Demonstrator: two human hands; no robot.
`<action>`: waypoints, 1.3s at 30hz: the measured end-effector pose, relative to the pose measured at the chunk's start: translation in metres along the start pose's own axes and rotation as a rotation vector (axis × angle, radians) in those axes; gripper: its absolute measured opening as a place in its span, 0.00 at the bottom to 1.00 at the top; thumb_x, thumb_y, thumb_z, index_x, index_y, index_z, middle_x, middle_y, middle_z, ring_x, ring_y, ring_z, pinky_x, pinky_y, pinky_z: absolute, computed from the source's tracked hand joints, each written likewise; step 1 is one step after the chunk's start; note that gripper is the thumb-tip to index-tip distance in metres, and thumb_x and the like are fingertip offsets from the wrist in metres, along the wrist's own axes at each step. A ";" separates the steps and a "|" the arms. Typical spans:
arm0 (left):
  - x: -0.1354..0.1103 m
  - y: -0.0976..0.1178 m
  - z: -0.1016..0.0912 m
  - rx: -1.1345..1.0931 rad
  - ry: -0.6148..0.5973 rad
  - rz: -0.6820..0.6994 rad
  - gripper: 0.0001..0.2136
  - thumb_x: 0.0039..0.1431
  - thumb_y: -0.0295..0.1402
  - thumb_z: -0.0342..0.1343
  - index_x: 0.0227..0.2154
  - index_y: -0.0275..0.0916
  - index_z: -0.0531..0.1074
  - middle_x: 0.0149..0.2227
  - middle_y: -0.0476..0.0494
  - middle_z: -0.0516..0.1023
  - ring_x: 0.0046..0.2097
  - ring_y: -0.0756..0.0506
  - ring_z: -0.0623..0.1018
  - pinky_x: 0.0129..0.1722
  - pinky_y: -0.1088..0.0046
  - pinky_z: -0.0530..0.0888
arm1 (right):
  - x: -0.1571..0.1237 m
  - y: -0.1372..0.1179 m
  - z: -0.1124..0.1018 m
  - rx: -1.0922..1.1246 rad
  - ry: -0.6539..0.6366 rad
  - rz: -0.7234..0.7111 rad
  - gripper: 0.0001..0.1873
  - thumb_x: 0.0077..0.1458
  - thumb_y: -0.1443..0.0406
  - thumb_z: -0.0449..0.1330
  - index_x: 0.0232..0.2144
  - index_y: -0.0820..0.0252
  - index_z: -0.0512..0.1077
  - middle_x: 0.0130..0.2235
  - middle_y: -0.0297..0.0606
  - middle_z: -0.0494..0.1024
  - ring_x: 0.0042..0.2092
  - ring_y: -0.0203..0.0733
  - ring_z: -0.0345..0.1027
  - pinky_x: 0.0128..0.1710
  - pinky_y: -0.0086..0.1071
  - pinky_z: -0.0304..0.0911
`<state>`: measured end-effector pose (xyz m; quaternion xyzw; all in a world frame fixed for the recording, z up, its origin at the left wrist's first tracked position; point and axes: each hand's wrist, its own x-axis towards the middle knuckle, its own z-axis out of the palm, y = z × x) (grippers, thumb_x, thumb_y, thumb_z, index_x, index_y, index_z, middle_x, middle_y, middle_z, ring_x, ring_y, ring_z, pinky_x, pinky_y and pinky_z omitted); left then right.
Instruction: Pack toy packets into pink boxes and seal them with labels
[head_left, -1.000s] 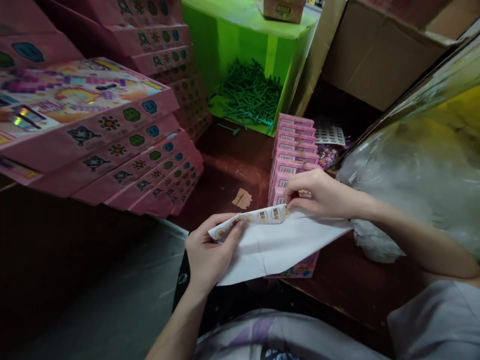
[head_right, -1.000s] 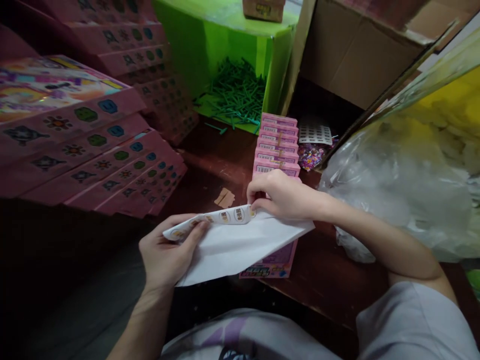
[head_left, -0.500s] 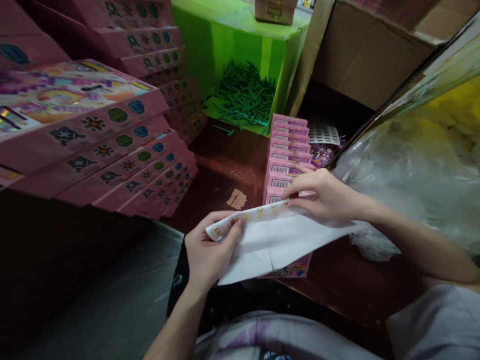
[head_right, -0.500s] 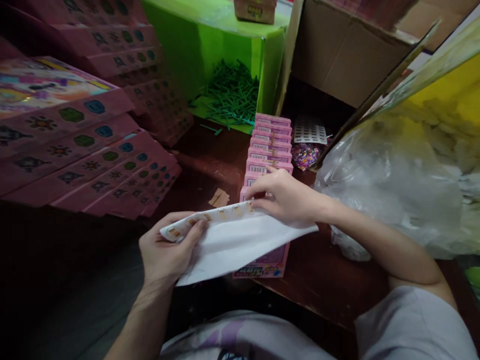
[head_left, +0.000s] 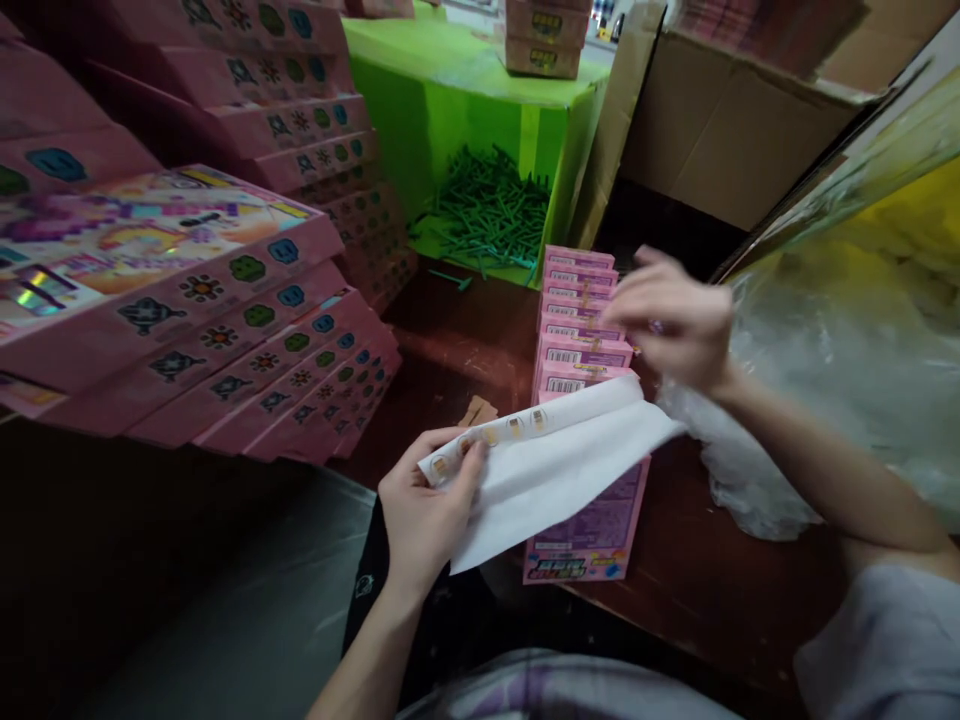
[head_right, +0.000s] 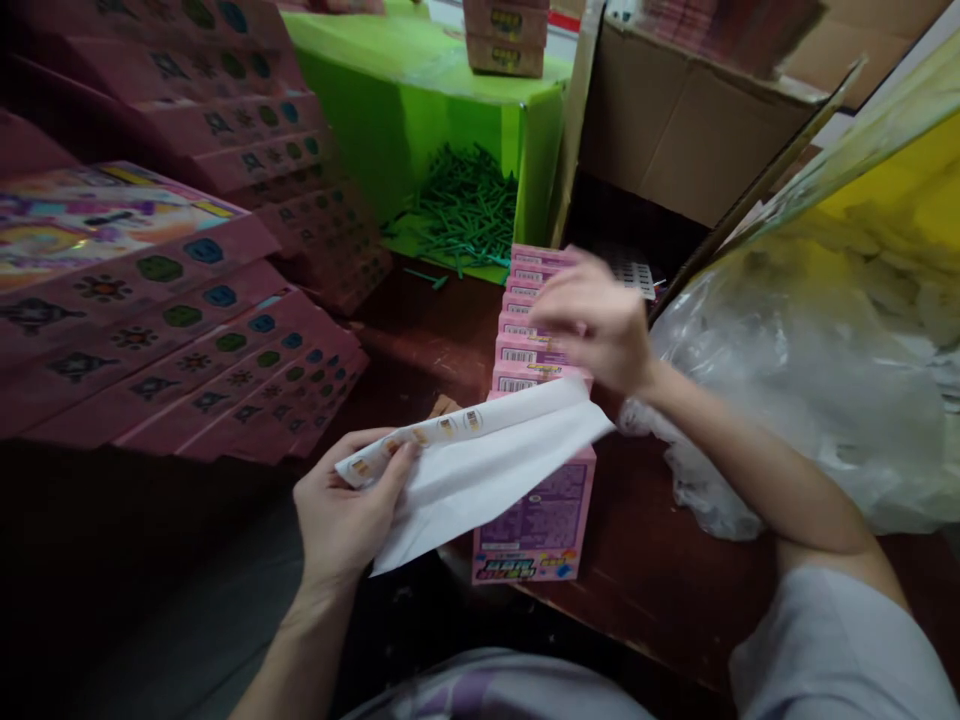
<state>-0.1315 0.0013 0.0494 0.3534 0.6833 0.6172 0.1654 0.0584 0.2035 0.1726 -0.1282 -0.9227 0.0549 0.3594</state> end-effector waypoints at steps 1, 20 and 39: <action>0.002 -0.002 -0.001 0.001 -0.001 -0.013 0.11 0.50 0.39 0.64 0.31 0.37 0.77 0.27 0.48 0.78 0.25 0.52 0.74 0.23 0.81 0.70 | 0.012 0.022 0.000 -0.062 0.089 0.080 0.08 0.56 0.64 0.59 0.28 0.49 0.78 0.32 0.33 0.79 0.43 0.47 0.73 0.67 0.59 0.45; 0.031 -0.032 -0.017 0.039 -0.018 -0.063 0.12 0.49 0.40 0.65 0.32 0.37 0.78 0.28 0.47 0.79 0.27 0.50 0.76 0.26 0.80 0.72 | 0.064 0.190 0.051 -0.026 -0.166 0.439 0.10 0.45 0.63 0.68 0.28 0.66 0.78 0.27 0.43 0.77 0.34 0.49 0.75 0.42 0.51 0.73; 0.022 -0.013 -0.021 0.021 0.006 0.017 0.08 0.50 0.37 0.64 0.29 0.37 0.77 0.25 0.48 0.78 0.24 0.53 0.73 0.22 0.82 0.69 | 0.048 0.005 0.054 0.189 -0.364 -0.024 0.09 0.57 0.61 0.61 0.36 0.59 0.77 0.37 0.37 0.81 0.39 0.42 0.75 0.43 0.35 0.68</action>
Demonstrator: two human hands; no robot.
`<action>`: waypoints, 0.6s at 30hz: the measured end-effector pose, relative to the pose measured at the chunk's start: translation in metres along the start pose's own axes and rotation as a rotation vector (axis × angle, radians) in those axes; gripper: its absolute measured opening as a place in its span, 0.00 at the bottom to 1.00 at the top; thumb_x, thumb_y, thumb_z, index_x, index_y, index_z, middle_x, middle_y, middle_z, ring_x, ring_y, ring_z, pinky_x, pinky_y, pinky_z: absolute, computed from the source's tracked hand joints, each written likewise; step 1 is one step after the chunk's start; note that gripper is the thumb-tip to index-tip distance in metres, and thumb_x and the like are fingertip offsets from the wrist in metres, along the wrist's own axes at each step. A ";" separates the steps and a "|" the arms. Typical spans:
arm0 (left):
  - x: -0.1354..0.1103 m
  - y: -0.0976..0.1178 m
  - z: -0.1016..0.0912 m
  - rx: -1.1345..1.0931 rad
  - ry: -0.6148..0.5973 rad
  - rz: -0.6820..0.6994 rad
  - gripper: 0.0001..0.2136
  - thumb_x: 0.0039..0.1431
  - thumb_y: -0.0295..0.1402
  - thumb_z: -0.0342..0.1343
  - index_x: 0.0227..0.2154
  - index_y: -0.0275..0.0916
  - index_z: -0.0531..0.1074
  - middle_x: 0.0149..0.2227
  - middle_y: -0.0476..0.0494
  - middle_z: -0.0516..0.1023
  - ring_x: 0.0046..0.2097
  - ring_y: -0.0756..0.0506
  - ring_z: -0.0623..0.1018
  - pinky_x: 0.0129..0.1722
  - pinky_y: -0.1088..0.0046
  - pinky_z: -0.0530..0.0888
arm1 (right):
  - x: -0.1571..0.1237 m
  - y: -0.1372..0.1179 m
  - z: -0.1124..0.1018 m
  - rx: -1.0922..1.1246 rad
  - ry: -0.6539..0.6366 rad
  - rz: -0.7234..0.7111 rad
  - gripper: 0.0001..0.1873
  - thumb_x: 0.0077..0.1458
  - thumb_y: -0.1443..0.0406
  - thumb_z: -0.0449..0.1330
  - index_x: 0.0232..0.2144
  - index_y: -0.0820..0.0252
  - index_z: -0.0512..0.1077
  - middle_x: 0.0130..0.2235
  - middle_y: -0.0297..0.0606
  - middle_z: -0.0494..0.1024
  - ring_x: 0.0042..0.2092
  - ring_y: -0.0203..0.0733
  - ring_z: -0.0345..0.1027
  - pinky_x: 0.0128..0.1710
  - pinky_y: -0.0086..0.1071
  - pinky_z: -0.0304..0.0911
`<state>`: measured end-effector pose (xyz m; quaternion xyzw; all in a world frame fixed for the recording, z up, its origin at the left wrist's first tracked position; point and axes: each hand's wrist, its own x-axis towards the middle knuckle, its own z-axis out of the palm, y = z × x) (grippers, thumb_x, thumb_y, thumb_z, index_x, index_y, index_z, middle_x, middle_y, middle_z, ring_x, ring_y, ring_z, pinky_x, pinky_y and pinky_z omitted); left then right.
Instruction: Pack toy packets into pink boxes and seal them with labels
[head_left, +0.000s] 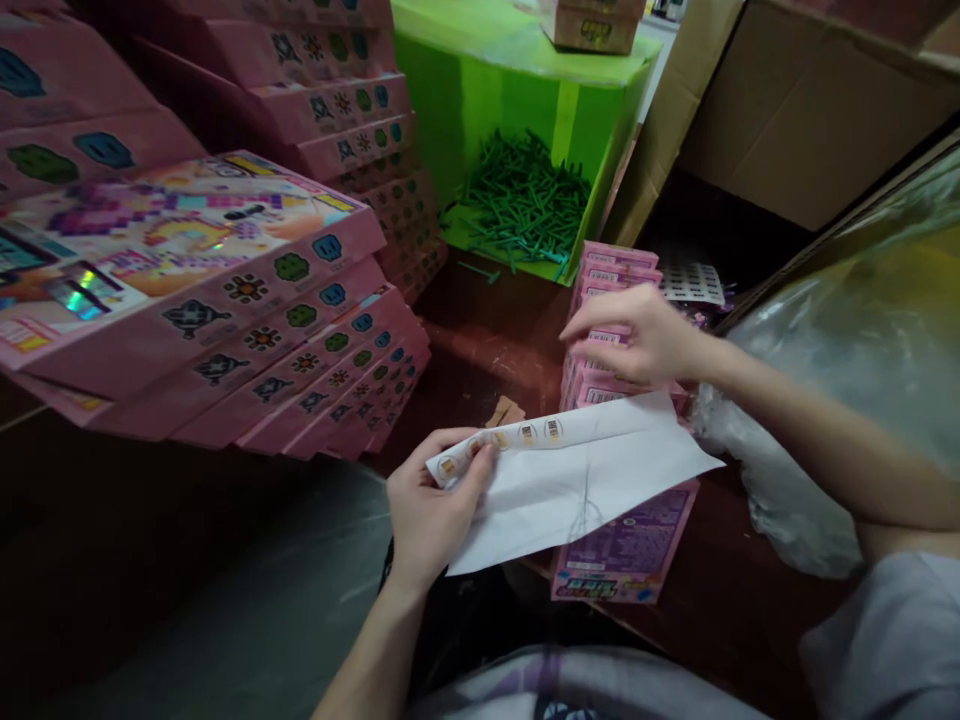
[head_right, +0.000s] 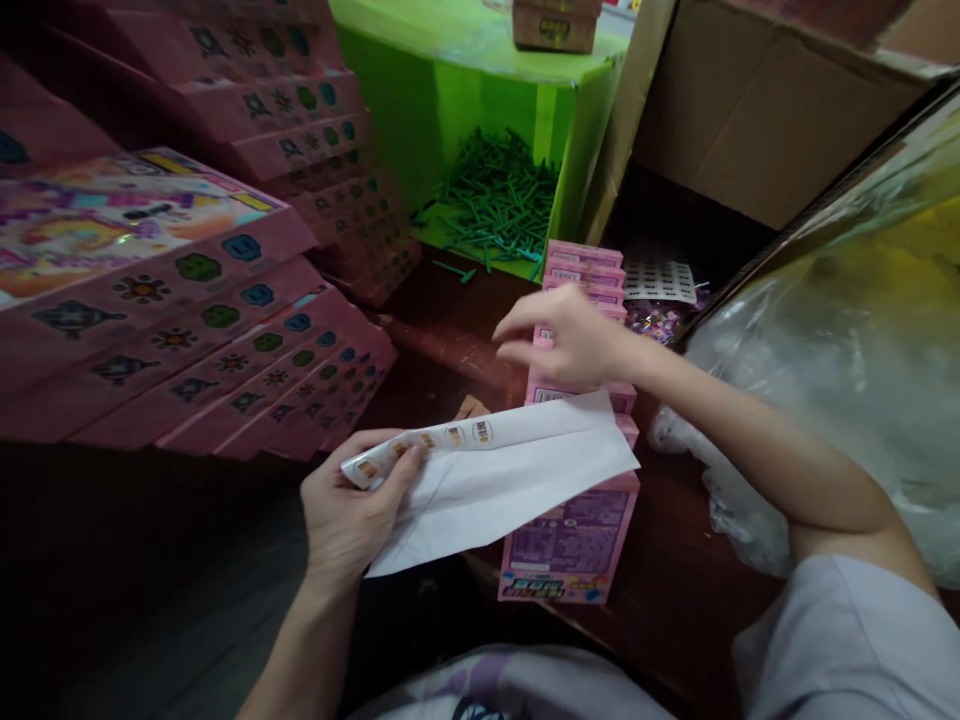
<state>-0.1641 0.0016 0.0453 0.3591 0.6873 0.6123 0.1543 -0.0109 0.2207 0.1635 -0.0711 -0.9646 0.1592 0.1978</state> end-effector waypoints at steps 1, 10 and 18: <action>-0.001 0.001 0.001 -0.004 -0.013 0.015 0.08 0.50 0.37 0.64 0.29 0.37 0.77 0.25 0.48 0.78 0.24 0.53 0.73 0.23 0.82 0.70 | -0.004 -0.017 0.007 0.064 -0.081 -0.054 0.08 0.57 0.61 0.61 0.35 0.59 0.78 0.37 0.38 0.82 0.38 0.40 0.75 0.40 0.33 0.68; -0.011 0.002 0.003 -0.016 -0.015 0.098 0.04 0.52 0.33 0.64 0.31 0.38 0.78 0.28 0.50 0.81 0.27 0.53 0.77 0.27 0.84 0.72 | -0.022 -0.051 0.017 0.257 -0.226 0.042 0.03 0.54 0.69 0.64 0.33 0.64 0.78 0.34 0.37 0.81 0.34 0.35 0.73 0.34 0.26 0.66; -0.010 0.004 -0.002 -0.024 -0.028 0.179 0.03 0.52 0.31 0.64 0.31 0.39 0.79 0.28 0.51 0.81 0.27 0.54 0.78 0.28 0.85 0.73 | -0.017 -0.055 0.016 0.337 -0.261 0.154 0.01 0.53 0.71 0.64 0.29 0.64 0.77 0.31 0.35 0.80 0.33 0.34 0.72 0.34 0.27 0.65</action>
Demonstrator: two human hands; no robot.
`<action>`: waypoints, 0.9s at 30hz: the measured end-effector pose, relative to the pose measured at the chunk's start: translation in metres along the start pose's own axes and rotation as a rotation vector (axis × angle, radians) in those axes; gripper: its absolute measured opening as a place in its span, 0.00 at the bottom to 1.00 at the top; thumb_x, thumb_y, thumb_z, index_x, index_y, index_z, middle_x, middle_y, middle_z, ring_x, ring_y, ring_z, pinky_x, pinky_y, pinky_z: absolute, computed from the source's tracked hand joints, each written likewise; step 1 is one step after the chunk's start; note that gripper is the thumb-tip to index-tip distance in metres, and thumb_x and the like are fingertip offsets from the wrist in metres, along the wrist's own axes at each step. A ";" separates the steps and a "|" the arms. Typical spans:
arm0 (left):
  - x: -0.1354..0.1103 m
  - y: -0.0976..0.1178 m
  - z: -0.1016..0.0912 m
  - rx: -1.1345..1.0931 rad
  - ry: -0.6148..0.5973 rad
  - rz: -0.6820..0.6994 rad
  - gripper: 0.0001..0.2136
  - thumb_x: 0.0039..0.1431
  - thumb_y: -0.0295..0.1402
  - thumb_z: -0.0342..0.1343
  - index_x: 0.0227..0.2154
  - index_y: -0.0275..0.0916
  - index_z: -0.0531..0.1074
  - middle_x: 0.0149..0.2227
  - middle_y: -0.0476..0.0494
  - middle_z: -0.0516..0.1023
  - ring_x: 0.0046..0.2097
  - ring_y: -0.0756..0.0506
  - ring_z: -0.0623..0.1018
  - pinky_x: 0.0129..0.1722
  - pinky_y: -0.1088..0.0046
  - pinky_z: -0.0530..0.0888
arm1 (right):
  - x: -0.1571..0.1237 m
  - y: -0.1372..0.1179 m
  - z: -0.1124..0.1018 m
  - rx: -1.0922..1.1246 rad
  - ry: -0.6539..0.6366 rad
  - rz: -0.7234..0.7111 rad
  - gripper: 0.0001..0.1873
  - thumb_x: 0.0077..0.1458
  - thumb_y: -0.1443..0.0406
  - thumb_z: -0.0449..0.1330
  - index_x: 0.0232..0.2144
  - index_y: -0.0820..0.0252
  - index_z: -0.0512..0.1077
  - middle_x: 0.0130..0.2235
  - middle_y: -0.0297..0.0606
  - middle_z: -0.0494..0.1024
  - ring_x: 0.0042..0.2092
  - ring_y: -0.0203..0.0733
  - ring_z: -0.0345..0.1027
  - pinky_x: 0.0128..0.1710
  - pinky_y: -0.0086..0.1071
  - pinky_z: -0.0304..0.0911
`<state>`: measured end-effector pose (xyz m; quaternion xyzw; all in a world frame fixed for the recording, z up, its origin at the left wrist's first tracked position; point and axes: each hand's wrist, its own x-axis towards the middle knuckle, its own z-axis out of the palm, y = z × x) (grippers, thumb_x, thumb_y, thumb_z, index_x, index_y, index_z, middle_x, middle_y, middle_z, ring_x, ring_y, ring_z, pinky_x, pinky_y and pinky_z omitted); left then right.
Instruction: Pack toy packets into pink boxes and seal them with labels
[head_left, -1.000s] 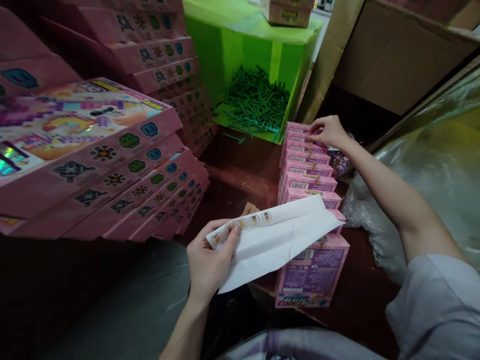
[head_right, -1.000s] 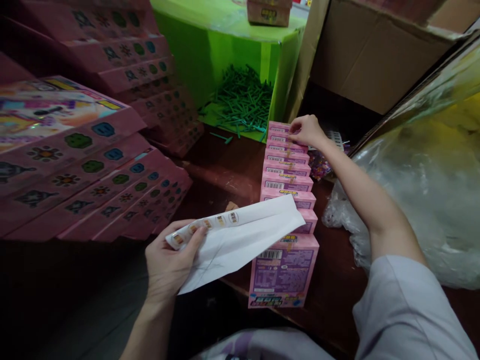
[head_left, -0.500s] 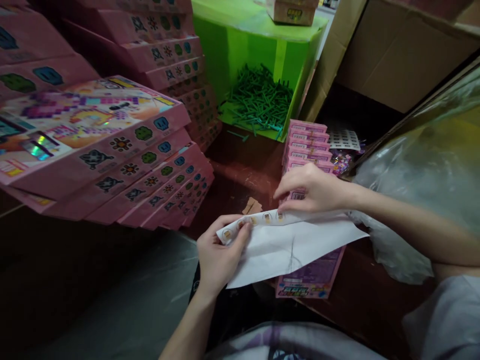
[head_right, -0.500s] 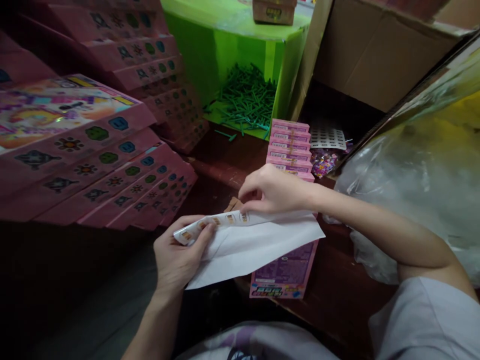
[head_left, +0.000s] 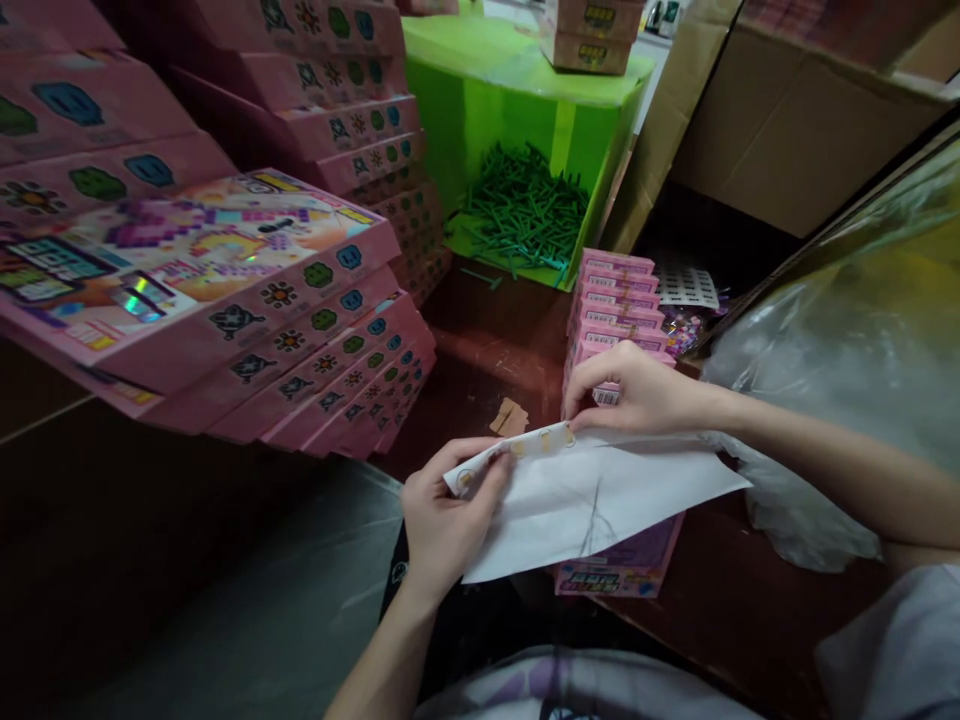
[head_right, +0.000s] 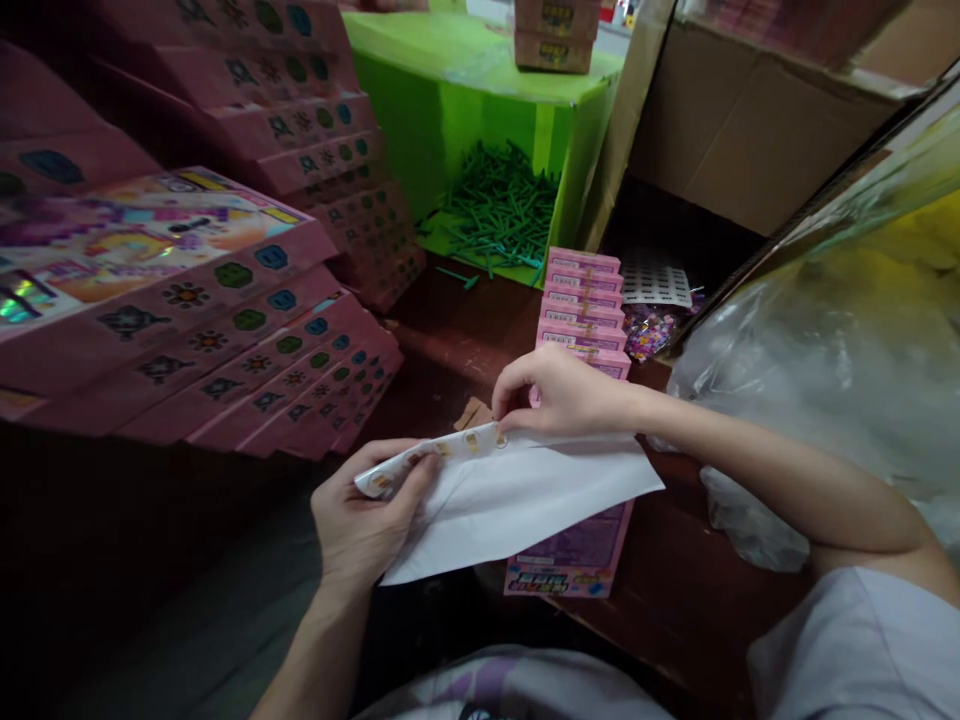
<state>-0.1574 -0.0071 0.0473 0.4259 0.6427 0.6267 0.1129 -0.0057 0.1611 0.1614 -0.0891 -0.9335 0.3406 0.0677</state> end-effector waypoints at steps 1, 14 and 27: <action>0.001 -0.001 0.000 -0.002 0.007 0.004 0.03 0.53 0.31 0.64 0.31 0.39 0.79 0.29 0.52 0.81 0.28 0.54 0.78 0.29 0.85 0.73 | 0.001 0.001 0.000 0.003 -0.005 -0.014 0.01 0.53 0.70 0.64 0.30 0.64 0.77 0.32 0.36 0.80 0.33 0.34 0.72 0.34 0.27 0.65; 0.001 -0.008 -0.002 -0.013 0.030 -0.016 0.04 0.53 0.31 0.64 0.32 0.39 0.78 0.29 0.51 0.81 0.27 0.55 0.77 0.28 0.86 0.72 | 0.002 0.008 0.005 0.074 0.032 -0.090 0.05 0.57 0.67 0.62 0.30 0.64 0.74 0.32 0.36 0.78 0.34 0.33 0.70 0.34 0.26 0.65; 0.006 0.000 -0.001 -0.043 -0.074 -0.066 0.05 0.52 0.34 0.64 0.31 0.38 0.78 0.27 0.49 0.80 0.27 0.52 0.77 0.28 0.83 0.72 | -0.004 -0.001 0.000 0.015 0.048 -0.051 0.04 0.55 0.69 0.62 0.29 0.63 0.78 0.31 0.36 0.81 0.32 0.34 0.73 0.32 0.27 0.65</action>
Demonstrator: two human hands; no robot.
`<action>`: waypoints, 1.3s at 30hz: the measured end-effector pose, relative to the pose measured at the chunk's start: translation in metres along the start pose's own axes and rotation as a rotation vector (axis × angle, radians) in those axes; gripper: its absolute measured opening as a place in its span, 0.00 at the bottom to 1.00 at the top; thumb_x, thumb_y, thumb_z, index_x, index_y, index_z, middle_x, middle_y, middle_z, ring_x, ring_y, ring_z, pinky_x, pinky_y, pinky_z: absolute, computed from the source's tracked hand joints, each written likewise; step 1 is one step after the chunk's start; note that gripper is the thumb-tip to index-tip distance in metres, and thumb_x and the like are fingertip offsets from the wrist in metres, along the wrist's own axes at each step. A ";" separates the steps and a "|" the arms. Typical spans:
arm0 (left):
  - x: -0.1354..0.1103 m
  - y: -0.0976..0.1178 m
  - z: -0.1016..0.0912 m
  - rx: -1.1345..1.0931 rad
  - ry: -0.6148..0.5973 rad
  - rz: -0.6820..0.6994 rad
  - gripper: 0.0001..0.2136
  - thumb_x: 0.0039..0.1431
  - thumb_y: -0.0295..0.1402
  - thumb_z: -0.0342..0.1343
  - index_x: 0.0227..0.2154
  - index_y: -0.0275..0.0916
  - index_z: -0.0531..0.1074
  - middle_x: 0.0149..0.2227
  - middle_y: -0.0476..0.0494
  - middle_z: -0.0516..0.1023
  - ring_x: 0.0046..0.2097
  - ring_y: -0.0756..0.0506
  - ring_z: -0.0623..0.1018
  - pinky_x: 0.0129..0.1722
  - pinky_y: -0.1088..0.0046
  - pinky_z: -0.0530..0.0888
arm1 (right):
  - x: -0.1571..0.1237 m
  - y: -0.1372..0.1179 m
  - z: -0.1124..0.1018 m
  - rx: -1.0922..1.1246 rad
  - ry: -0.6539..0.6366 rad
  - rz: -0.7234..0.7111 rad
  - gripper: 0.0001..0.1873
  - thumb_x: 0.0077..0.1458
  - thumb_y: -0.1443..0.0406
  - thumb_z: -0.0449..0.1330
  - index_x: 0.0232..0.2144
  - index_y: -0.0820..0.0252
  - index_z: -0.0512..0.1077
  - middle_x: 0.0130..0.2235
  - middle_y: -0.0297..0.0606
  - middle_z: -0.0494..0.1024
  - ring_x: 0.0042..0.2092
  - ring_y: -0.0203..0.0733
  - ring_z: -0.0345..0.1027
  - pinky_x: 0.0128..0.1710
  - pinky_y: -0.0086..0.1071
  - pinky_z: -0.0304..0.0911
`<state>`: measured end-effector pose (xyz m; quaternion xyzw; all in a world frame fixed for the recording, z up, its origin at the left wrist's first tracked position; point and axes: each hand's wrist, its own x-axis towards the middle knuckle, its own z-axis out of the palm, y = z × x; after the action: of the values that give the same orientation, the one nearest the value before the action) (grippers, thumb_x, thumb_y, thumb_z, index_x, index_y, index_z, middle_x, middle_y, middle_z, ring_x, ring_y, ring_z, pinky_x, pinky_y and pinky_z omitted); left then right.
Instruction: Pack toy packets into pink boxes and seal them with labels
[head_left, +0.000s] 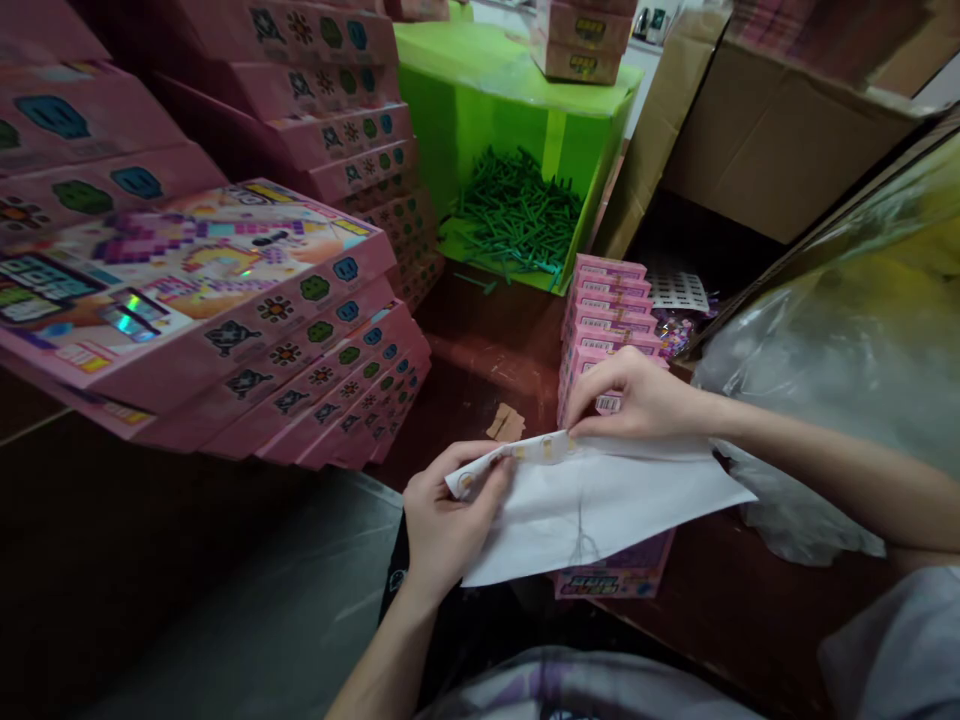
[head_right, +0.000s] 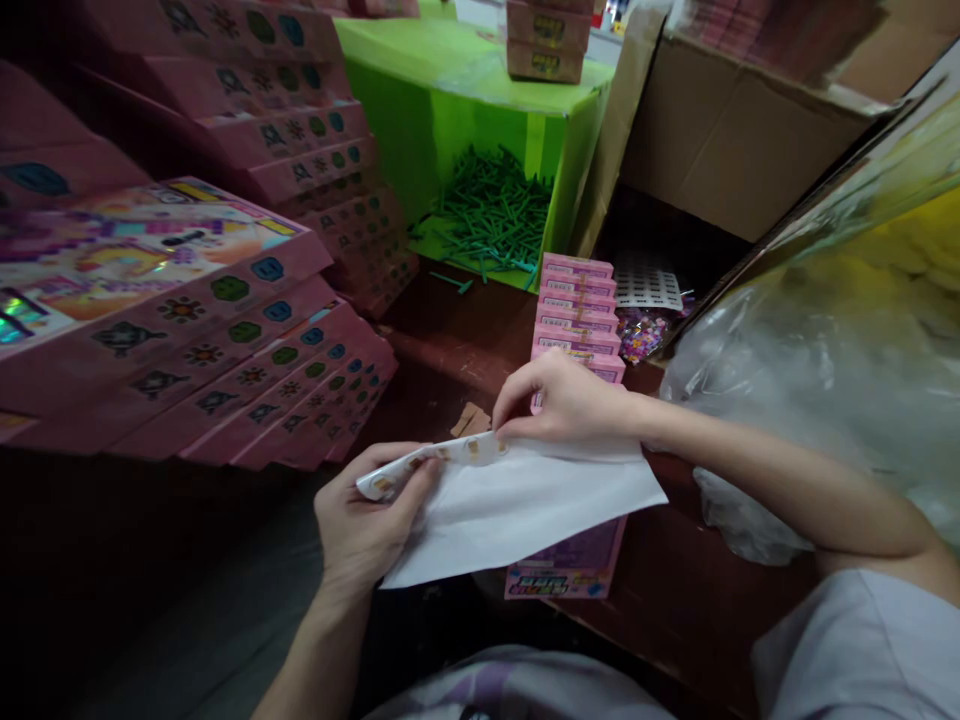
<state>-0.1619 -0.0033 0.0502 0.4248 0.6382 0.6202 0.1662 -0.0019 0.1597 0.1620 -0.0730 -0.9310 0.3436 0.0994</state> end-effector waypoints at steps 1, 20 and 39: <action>0.002 0.001 0.001 -0.007 0.001 -0.023 0.06 0.52 0.34 0.64 0.30 0.38 0.78 0.27 0.49 0.80 0.27 0.52 0.77 0.28 0.82 0.72 | -0.002 0.001 0.002 -0.077 0.060 -0.070 0.05 0.56 0.69 0.61 0.29 0.62 0.77 0.31 0.37 0.81 0.33 0.35 0.73 0.35 0.29 0.65; 0.045 -0.167 0.013 0.013 0.518 -0.361 0.20 0.45 0.45 0.62 0.36 0.33 0.75 0.34 0.41 0.79 0.33 0.46 0.76 0.34 0.70 0.74 | 0.048 0.175 -0.157 -0.500 0.599 0.416 0.10 0.43 0.65 0.70 0.28 0.66 0.75 0.29 0.41 0.76 0.32 0.40 0.70 0.38 0.39 0.69; 0.039 -0.153 0.015 -0.159 0.453 -0.338 0.11 0.49 0.40 0.61 0.30 0.37 0.75 0.26 0.47 0.77 0.29 0.48 0.74 0.31 0.74 0.71 | 0.046 0.220 -0.150 -0.506 0.483 0.614 0.27 0.31 0.38 0.66 0.24 0.51 0.72 0.30 0.50 0.79 0.29 0.46 0.69 0.35 0.44 0.61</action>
<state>-0.2249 0.0561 -0.0825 0.1489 0.6701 0.7109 0.1532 0.0038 0.4291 0.1359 -0.4451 -0.8710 0.0923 0.1861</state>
